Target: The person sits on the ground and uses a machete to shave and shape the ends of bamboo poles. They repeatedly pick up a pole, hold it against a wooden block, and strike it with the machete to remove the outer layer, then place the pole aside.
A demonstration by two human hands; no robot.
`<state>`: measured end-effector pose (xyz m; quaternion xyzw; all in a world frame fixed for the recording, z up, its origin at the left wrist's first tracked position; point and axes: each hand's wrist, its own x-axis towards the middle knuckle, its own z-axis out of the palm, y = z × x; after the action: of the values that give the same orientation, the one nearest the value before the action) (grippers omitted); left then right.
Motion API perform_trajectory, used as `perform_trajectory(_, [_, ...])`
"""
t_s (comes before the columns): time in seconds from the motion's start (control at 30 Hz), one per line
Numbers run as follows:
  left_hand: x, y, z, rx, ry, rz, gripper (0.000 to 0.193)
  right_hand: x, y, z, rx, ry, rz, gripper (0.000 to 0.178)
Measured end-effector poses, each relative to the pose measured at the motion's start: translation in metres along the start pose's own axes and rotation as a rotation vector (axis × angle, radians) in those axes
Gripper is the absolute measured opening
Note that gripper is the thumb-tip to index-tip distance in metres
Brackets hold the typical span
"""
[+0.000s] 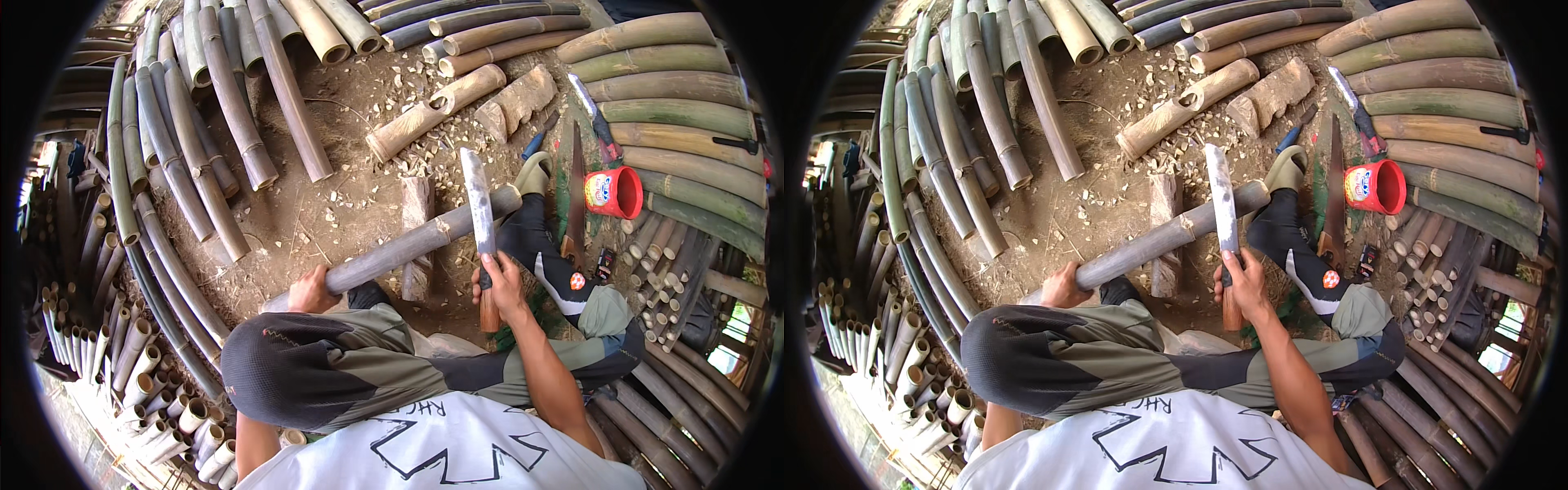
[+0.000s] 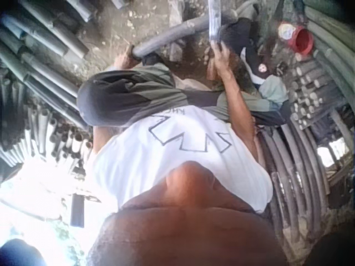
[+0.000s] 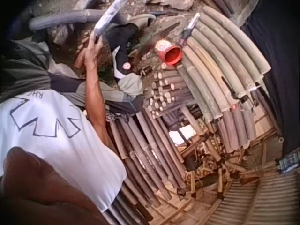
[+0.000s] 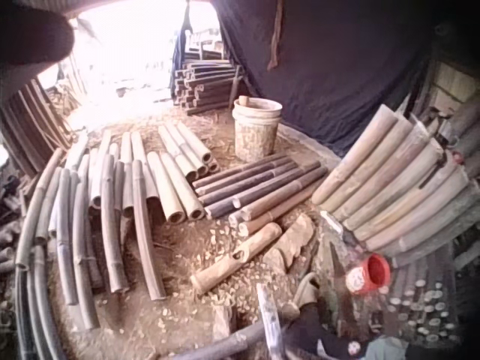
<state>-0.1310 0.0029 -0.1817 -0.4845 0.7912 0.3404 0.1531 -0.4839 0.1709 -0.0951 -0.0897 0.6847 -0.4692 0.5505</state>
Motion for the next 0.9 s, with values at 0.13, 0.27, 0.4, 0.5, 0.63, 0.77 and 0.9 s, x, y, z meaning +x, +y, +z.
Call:
perform_trajectory(0.13, [-0.007,-0.017,0.012,0.023,0.2,0.09,0.047,0.035,-0.008,-0.009,0.105,0.214,-0.068,0.031])
perform_trajectory(0.27, [-0.015,-0.012,0.007,0.011,0.195,0.047,0.042,0.041,0.01,0.026,-0.071,0.261,-0.031,0.025])
perform_trajectory(0.4, [-0.013,-0.02,0.006,0.007,0.155,0.025,0.043,0.024,0.006,0.036,-0.263,-0.018,0.012,0.027])
perform_trajectory(0.5, [-0.016,-0.016,0.011,-0.01,0.111,0.014,0.044,0.039,0.003,0.033,0.005,0.386,-0.113,0.028])
perform_trajectory(0.63, [-0.015,-0.016,0.004,-0.002,0.126,-0.006,0.045,0.019,0.004,0.043,-0.252,-0.048,0.057,0.022])
perform_trajectory(0.77, [-0.001,-0.011,0.003,0.004,0.137,0.021,0.045,0.041,0.005,0.035,0.05,0.357,-0.12,0.021])
perform_trajectory(0.9, [-0.01,-0.021,0.007,0.016,0.122,0.036,0.047,0.02,0.006,0.038,-0.242,-0.07,0.069,0.022])
